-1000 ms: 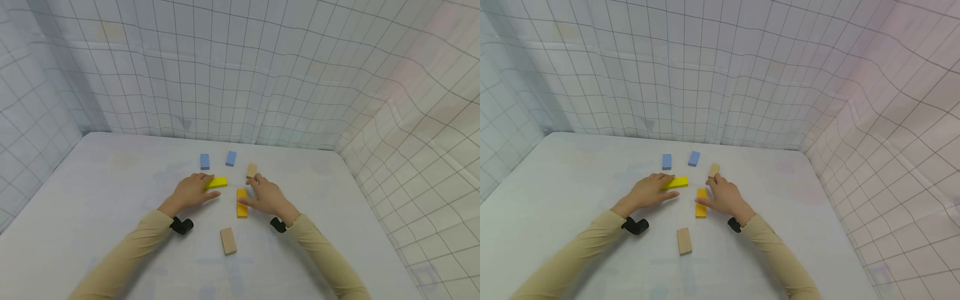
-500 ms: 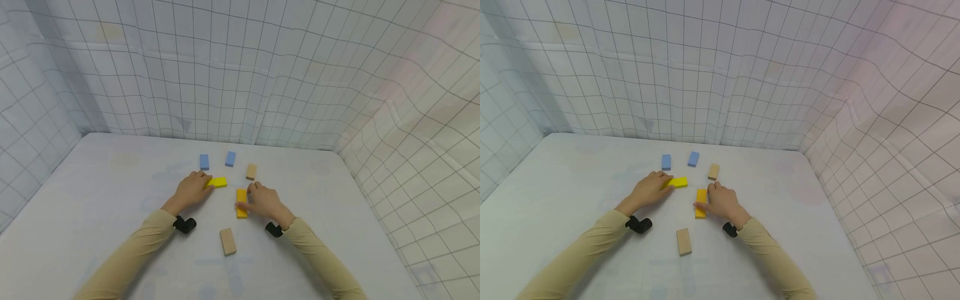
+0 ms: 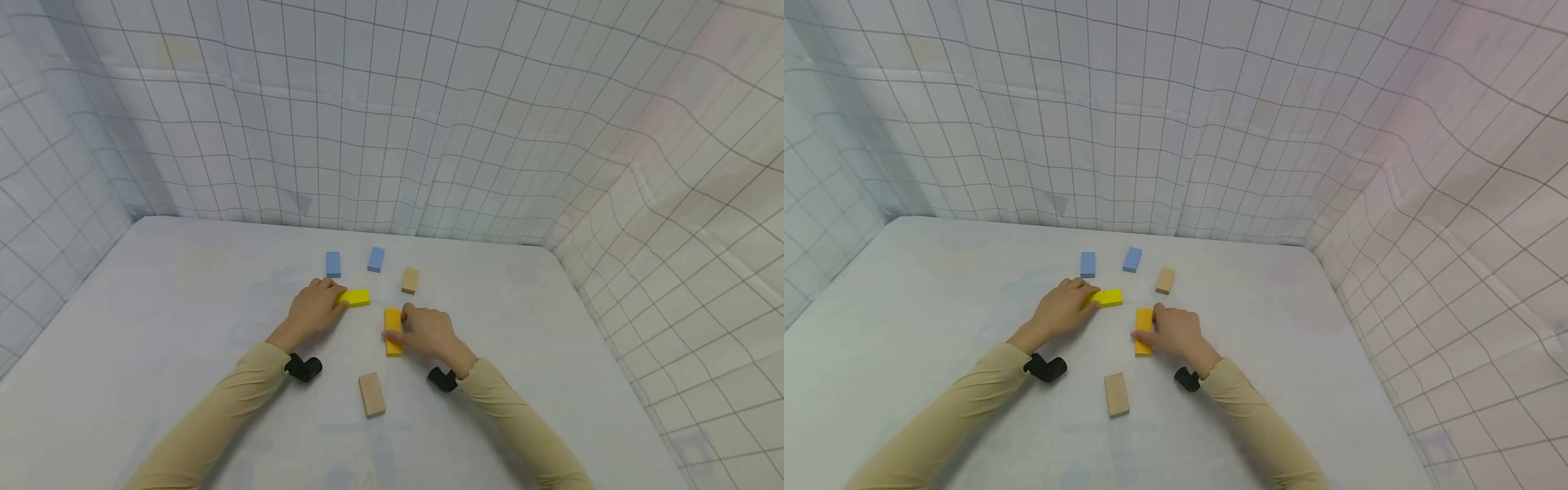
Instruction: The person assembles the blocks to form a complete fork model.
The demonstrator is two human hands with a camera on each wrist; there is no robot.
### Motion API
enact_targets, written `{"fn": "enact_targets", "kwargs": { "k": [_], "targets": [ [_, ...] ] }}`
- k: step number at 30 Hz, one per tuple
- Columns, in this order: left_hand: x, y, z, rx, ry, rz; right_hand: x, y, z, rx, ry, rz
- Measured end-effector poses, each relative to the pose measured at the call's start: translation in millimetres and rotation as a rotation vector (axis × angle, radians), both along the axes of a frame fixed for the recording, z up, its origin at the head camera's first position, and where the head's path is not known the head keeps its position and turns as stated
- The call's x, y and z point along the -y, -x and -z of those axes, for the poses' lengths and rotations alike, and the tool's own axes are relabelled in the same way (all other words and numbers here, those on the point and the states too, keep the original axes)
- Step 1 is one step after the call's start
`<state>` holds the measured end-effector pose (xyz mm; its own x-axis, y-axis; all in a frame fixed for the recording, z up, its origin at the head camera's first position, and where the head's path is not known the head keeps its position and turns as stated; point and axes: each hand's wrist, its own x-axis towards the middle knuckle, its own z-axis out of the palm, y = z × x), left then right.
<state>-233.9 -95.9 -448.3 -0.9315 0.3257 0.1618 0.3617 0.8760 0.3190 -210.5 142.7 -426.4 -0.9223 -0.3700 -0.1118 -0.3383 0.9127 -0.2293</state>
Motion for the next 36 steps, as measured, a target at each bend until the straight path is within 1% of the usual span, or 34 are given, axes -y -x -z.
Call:
{"fn": "enact_targets", "kwargs": {
  "k": [5,12,18,25,31,36],
  "targets": [
    [-0.5,-1.1,0.9,0.006,-0.034,-0.014,2,-0.2,-0.9,0.022,0.053,0.012],
    [-1.1,-4.4,-1.4,0.007,-0.081,-0.026,4,-0.6,0.8,0.039,0.128,-0.002],
    [-0.4,-4.2,-1.1,0.005,-0.105,-0.034,5,-2.2,3.8,0.049,0.192,0.012],
    [-1.0,-5.7,-4.4,0.022,-0.136,-0.051,2,-3.7,7.1,0.039,0.219,0.012],
    [-2.3,-6.5,-5.9,0.011,-0.149,-0.039,1,-8.0,4.4,0.038,0.232,-0.002],
    [-2.3,-6.8,-6.4,0.006,-0.153,-0.037,0,-13.4,1.0,-0.004,0.233,-0.04]
  ]
}}
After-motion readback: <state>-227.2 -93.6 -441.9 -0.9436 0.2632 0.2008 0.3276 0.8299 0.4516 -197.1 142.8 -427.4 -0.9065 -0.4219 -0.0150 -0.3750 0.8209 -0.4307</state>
